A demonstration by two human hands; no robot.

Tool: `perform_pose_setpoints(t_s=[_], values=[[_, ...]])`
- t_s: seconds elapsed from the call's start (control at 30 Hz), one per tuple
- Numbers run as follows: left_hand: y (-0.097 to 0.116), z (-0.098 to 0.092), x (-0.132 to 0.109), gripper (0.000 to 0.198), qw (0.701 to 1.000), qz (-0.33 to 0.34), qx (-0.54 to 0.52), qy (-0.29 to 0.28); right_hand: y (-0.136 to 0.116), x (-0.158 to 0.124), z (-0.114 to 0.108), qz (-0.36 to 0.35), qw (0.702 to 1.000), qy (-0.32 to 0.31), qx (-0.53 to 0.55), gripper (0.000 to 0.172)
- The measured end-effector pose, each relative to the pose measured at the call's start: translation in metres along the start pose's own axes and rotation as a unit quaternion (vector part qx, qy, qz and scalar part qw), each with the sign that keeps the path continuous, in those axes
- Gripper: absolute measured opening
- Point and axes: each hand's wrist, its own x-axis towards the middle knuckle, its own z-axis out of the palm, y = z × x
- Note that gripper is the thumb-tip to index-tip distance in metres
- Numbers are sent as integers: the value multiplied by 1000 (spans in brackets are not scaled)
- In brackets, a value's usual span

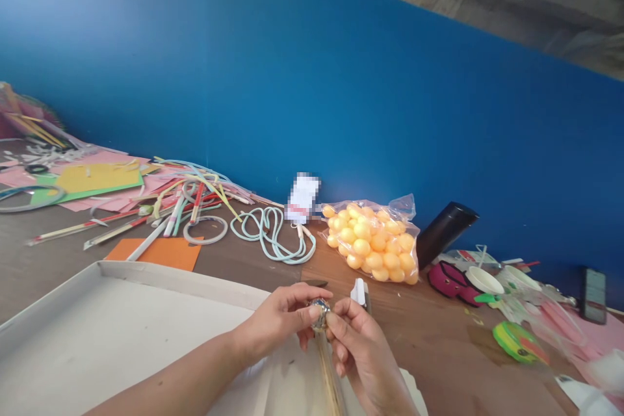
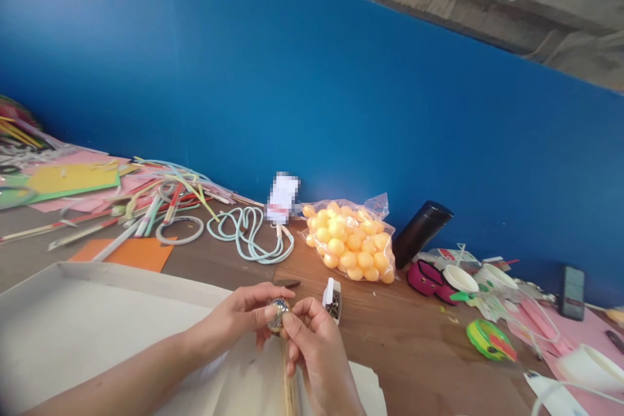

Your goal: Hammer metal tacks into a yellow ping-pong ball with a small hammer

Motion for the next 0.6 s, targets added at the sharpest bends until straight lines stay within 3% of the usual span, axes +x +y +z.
perform_pose_setpoints(t_s=[0.23, 0.37, 0.5, 0.6], values=[[1, 3, -2, 37, 995, -19, -102, -11, -3, -4, 2, -17, 999, -32, 40, 21], [0, 3, -1, 35, 986, -26, -166, -13, -6, -6, 0, -37, 998, -2, 47, 23], [1, 0, 1, 34, 985, -22, -170, 16, -2, -3, -14, -46, 992, 52, -102, 24], [3, -2, 3, 33, 988, -27, -149, 43, 2, 1, -21, -49, 965, 49, -254, 28]])
